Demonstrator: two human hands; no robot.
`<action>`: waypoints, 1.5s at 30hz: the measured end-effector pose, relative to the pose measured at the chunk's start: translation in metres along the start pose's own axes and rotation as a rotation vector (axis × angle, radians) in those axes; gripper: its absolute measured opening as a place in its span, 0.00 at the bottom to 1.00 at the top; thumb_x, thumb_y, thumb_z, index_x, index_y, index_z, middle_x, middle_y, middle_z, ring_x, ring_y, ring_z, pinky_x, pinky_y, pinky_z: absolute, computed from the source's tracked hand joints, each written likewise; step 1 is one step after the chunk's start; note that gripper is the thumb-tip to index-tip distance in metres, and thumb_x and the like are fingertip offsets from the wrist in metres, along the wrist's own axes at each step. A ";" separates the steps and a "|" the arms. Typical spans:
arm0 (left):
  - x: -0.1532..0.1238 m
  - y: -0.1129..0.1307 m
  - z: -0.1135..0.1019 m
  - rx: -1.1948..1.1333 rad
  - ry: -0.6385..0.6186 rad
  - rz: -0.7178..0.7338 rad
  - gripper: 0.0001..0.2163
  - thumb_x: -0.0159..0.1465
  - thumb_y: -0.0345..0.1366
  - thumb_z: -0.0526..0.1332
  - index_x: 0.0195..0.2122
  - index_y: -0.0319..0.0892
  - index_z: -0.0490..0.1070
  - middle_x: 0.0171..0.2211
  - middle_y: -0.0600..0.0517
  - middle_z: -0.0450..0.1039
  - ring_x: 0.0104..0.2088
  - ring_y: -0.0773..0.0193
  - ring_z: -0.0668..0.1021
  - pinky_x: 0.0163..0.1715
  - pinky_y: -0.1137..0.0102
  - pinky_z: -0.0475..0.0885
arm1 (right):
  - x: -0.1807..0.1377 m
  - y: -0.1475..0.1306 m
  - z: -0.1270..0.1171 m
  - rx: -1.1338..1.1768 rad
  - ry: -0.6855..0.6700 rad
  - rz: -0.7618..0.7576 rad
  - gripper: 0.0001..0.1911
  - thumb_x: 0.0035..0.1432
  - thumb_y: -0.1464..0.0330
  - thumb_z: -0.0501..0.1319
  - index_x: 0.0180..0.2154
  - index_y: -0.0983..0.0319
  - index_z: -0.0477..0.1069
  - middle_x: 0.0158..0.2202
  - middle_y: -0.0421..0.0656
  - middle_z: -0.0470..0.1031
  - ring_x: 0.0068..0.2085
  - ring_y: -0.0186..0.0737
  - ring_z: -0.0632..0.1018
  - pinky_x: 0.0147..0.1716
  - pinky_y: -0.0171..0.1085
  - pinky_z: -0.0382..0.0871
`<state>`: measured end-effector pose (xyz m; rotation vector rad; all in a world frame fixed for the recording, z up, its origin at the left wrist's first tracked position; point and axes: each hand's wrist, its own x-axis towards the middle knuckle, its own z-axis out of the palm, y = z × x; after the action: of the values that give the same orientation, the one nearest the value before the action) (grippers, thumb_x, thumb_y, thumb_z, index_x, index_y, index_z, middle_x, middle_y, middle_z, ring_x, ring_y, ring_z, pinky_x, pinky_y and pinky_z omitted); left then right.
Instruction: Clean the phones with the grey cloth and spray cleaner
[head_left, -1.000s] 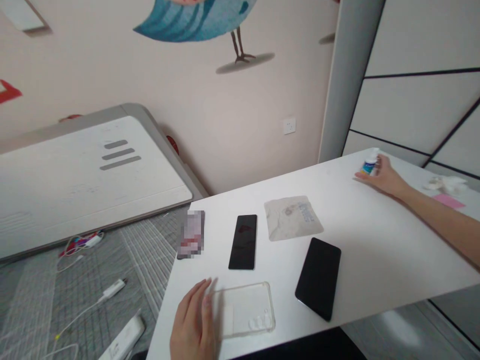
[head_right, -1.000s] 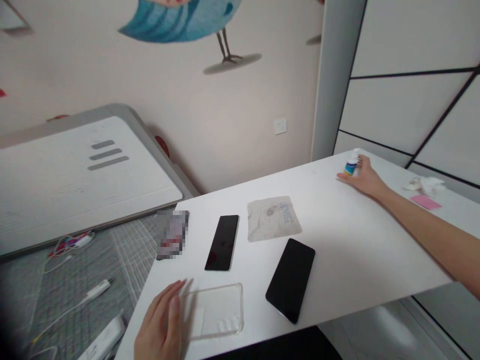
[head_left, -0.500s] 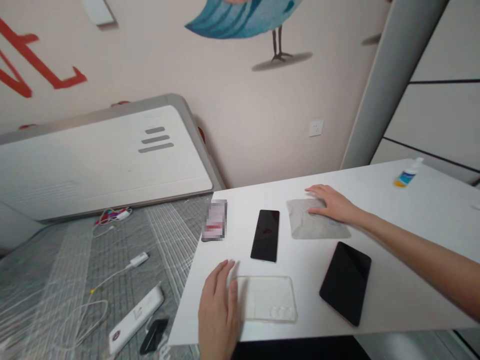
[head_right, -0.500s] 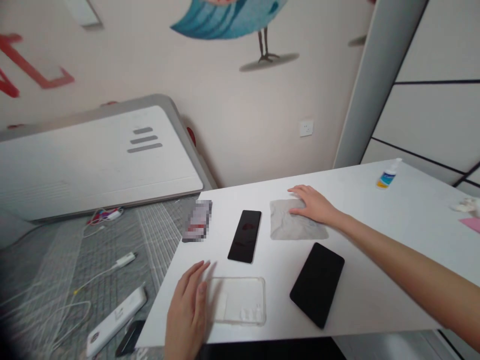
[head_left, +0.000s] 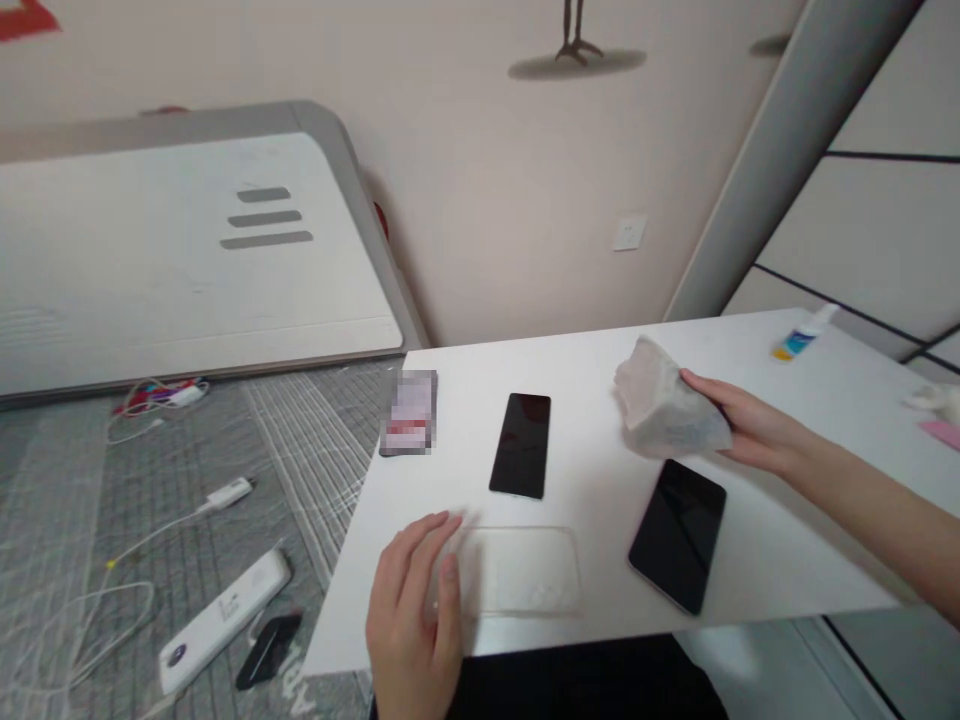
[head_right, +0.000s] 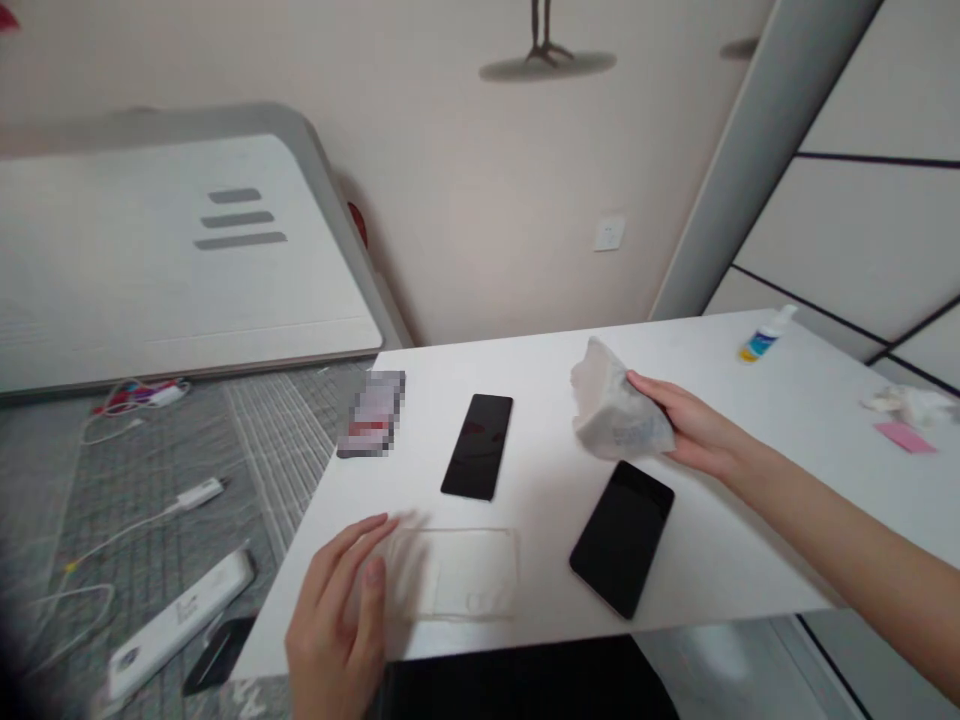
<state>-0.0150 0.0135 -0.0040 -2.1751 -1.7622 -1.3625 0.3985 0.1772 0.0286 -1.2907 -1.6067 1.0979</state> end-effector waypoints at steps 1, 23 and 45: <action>-0.002 0.012 0.001 -0.017 -0.009 0.021 0.13 0.77 0.31 0.55 0.58 0.47 0.74 0.55 0.46 0.77 0.57 0.56 0.78 0.61 0.58 0.73 | -0.016 0.000 0.001 0.022 0.005 0.031 0.28 0.69 0.41 0.56 0.47 0.56 0.79 0.38 0.47 0.85 0.40 0.53 0.86 0.40 0.50 0.85; -0.016 0.126 0.086 0.126 -0.348 0.098 0.40 0.68 0.54 0.70 0.72 0.35 0.58 0.58 0.39 0.77 0.57 0.47 0.77 0.61 0.54 0.69 | -0.155 0.007 0.068 -0.577 0.006 -0.342 0.49 0.72 0.49 0.60 0.80 0.52 0.35 0.64 0.53 0.76 0.60 0.66 0.80 0.56 0.66 0.81; -0.022 0.123 0.098 0.115 -0.280 0.100 0.39 0.71 0.61 0.62 0.71 0.34 0.58 0.53 0.41 0.80 0.52 0.46 0.79 0.60 0.53 0.69 | -0.140 0.015 0.050 -0.866 -0.324 -0.554 0.41 0.75 0.46 0.54 0.79 0.50 0.43 0.75 0.44 0.61 0.73 0.55 0.66 0.73 0.64 0.59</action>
<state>0.1426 0.0027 -0.0192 -2.4489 -1.7343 -0.9494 0.3809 0.0343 -0.0094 -1.0513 -2.6419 0.2460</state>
